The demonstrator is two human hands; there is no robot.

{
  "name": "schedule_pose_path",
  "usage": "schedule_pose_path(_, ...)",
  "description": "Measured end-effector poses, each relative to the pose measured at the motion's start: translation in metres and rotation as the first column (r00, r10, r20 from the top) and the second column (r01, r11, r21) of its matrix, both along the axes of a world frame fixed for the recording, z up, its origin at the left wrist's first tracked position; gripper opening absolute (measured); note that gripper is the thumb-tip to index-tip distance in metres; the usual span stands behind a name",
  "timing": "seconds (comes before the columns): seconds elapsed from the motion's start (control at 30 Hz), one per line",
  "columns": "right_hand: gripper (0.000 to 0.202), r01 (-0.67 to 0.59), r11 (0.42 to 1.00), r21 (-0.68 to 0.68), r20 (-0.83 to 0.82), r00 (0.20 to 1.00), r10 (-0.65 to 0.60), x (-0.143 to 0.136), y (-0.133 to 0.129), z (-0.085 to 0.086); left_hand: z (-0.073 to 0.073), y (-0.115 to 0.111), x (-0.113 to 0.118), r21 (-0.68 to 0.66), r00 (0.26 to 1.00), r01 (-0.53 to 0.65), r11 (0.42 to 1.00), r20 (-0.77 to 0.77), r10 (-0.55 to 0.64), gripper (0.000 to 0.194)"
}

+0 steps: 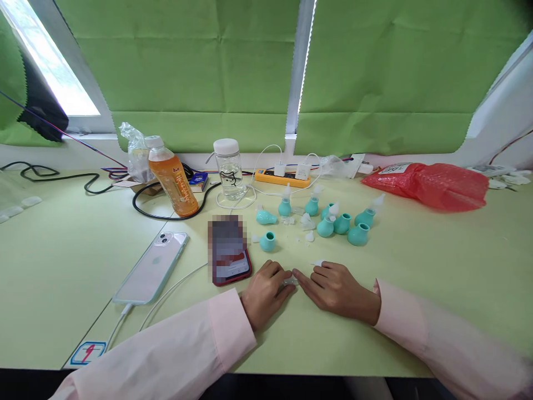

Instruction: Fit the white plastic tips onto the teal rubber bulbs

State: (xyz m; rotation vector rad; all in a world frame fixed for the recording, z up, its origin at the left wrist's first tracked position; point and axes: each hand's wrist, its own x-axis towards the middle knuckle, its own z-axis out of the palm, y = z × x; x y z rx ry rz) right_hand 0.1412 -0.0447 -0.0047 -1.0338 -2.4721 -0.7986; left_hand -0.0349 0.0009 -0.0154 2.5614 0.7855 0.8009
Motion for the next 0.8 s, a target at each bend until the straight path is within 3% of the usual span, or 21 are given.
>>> schedule_pose_path(0.23,0.017,0.020,0.999,-0.029,-0.100,0.995,-0.023,-0.0015,0.0025,-0.0006,0.0003,0.0006,-0.0009,0.008,1.000,0.011,1.000,-0.023,-0.010,0.014)
schedule_pose_path(0.57,0.017,-0.032,0.999,0.000,0.069,0.997,0.032,0.0009,0.0011,-0.0030,-0.0003,0.0001,-0.0004,0.031,1.000,0.009,0.999,-0.010,-0.009,0.014)
schedule_pose_path(0.8,0.017,-0.037,0.999,0.000,0.085,0.996,0.037,-0.0032,-0.0022,0.0008,0.0013,-0.0018,-0.0006,0.028,1.000,0.010,1.000,-0.017,-0.010,0.014)
